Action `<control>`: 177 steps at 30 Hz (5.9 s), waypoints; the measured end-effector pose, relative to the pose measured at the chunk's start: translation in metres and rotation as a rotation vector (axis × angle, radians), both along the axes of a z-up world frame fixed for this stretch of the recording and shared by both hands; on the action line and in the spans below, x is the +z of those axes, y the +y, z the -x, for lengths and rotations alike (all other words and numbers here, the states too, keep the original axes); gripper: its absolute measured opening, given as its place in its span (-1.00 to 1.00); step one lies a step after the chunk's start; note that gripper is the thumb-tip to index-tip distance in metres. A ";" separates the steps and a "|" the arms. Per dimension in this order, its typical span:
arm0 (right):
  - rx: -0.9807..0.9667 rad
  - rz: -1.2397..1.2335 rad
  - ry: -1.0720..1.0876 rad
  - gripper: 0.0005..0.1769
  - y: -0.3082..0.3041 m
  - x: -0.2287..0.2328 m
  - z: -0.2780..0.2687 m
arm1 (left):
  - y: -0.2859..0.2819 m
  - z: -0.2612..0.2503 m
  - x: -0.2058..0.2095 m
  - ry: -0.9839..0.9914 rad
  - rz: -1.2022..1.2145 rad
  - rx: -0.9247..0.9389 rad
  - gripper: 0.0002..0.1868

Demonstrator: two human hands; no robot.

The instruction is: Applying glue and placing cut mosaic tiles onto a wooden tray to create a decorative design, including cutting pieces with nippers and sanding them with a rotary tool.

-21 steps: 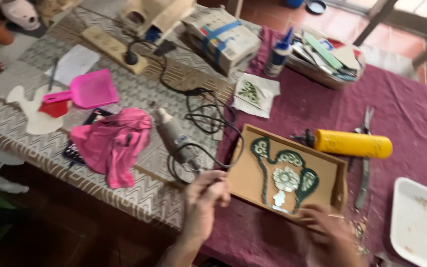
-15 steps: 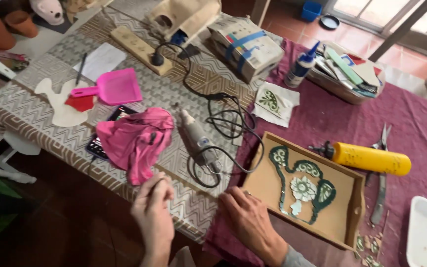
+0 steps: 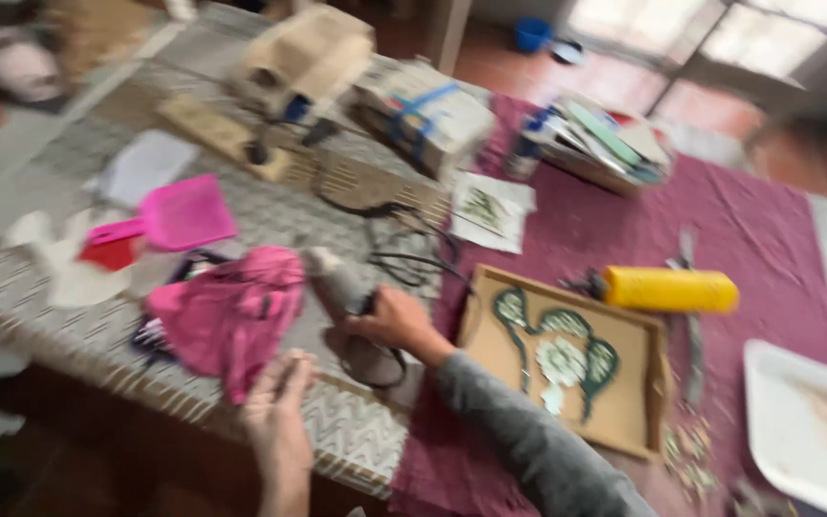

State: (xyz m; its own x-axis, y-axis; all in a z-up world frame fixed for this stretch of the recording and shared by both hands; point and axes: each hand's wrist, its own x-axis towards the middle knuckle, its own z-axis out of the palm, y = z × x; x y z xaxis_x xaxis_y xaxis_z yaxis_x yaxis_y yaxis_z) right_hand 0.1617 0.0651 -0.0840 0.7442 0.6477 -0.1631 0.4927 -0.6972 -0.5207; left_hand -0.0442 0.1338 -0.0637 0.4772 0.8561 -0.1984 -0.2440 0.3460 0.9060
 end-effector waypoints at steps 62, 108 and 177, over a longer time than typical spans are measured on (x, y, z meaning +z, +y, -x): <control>-0.786 -1.933 1.211 -0.50 -0.151 0.075 -0.010 | -0.130 -0.109 0.073 -0.125 -0.281 -0.444 -0.91; -0.567 -1.695 0.596 -0.27 -0.238 0.044 0.048 | -0.116 -0.148 0.019 -0.068 -0.753 -0.128 -0.83; -0.541 -1.668 0.633 -0.33 -0.236 0.039 0.049 | -0.119 -0.147 0.009 0.014 -0.730 -0.090 -0.55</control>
State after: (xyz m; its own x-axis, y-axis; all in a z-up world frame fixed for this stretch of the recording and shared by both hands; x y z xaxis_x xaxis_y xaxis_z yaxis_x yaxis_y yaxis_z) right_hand 0.1130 -0.1711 -0.0454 0.9880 0.1541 0.0109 -0.0958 0.6664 -0.7394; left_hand 0.1029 0.0144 -0.0551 0.5537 0.7301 0.4003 -0.2295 -0.3283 0.9163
